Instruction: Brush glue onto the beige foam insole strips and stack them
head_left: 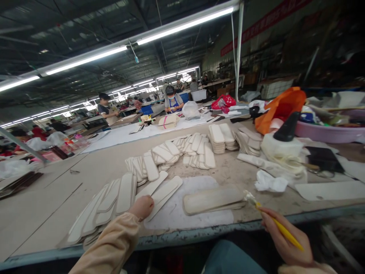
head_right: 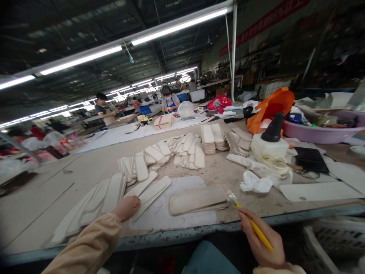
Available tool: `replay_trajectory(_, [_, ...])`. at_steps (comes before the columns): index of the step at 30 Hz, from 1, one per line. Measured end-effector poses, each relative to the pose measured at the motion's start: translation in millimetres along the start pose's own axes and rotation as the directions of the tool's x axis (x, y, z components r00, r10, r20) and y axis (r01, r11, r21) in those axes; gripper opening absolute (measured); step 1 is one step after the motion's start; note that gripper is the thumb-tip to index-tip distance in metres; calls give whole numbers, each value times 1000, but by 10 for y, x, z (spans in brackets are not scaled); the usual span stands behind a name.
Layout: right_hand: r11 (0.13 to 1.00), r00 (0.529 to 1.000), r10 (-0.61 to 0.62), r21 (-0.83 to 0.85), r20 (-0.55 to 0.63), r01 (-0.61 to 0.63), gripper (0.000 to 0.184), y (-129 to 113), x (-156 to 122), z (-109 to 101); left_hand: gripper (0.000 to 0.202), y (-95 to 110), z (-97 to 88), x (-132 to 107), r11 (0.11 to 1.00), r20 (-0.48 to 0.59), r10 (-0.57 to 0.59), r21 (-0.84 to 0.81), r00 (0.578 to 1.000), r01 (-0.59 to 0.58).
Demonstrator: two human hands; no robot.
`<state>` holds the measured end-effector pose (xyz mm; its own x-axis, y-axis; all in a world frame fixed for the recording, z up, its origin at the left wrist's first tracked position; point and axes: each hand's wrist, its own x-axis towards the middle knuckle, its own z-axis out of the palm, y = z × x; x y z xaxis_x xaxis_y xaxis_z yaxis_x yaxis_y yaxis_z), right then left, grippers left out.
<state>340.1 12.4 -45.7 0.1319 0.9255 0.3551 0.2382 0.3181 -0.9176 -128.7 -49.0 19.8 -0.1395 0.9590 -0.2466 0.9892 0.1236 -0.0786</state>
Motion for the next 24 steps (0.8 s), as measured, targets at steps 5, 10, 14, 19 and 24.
replay_trajectory(5, [999,998,-48,-24,-32,48,31,13,9,-19,28,108,36,5,996,-2,-60,70,998,60])
replay_trajectory(10, [995,995,-95,-43,-38,93,28,23,10,-41,23,151,23,-15,991,-68,-112,66,991,116])
replay_trajectory(14, [993,991,-119,-27,-59,118,25,10,3,-52,24,51,-145,-115,972,-220,-214,52,952,230])
replay_trajectory(19, [995,989,-96,26,-111,99,25,-48,31,-11,21,101,-472,-325,977,-530,-214,-110,820,184])
replay_trajectory(24, [984,983,-177,24,-46,178,17,-198,180,91,23,563,-594,-348,994,-554,-72,-104,829,17])
